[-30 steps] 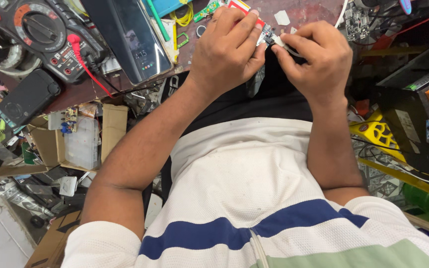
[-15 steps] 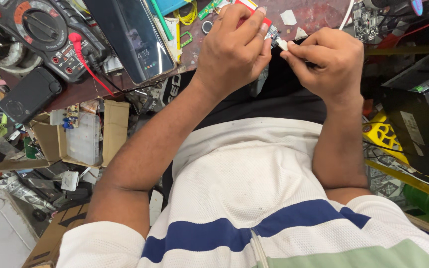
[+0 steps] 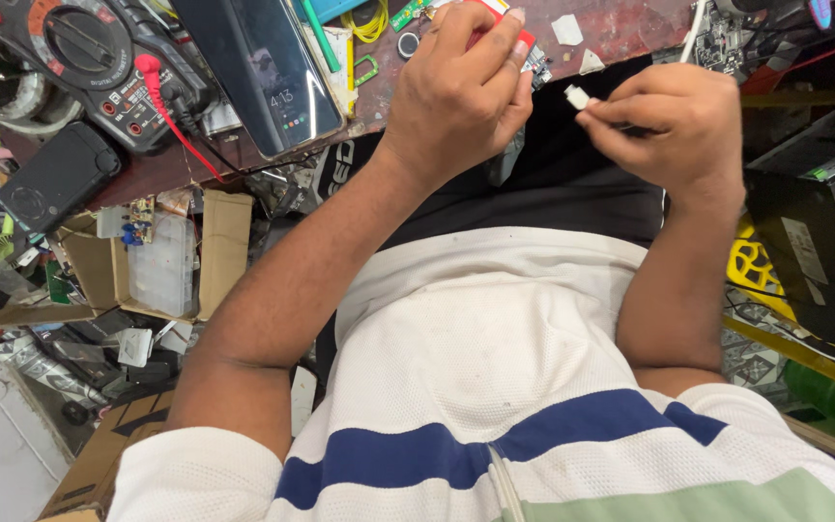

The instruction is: The person repairs a phone motherboard at a cluttered workbench. They use tweezers to handle small components on the circuit board, apply a soldering iron to the board, and manipulate a small red part and a white connector while a multimeter and microscope sit nearby.

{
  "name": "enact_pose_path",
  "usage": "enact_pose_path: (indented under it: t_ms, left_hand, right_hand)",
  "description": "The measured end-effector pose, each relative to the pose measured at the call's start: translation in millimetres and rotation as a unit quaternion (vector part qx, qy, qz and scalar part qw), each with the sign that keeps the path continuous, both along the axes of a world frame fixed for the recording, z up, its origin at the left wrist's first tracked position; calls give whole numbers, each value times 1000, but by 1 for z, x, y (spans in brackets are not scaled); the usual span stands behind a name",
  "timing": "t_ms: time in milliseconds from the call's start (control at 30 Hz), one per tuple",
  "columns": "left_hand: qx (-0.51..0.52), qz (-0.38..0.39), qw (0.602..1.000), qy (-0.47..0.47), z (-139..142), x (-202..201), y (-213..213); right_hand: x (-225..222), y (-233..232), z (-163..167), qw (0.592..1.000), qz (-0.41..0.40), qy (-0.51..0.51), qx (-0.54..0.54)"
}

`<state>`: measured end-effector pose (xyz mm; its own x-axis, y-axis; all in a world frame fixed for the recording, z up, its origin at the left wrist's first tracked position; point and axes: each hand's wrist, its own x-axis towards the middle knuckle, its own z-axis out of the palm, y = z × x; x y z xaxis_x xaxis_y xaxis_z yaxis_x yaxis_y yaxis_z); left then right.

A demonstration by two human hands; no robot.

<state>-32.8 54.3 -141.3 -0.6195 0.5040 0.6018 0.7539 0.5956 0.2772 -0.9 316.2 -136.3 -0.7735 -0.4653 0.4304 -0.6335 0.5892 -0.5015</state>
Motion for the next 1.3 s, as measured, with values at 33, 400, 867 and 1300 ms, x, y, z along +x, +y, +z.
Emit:
enact_pose_path:
  t_ms: [33, 400, 867, 1300]
  left_hand:
    - [5, -2, 1000, -6, 0, 1, 0]
    - [67, -34, 995, -62, 5, -1, -1]
    - [41, -37, 994, -91, 1, -5, 7]
    - [30, -28, 993, -108, -2, -8, 14]
  right_hand:
    - [0, 0, 1, 1000, -14, -3, -3]
    - [-3, -23, -7, 994, -63, 81, -36]
    - [-16, -17, -17, 994, -38, 89, -58]
    - [-19, -9, -20, 994, -21, 90, -58]
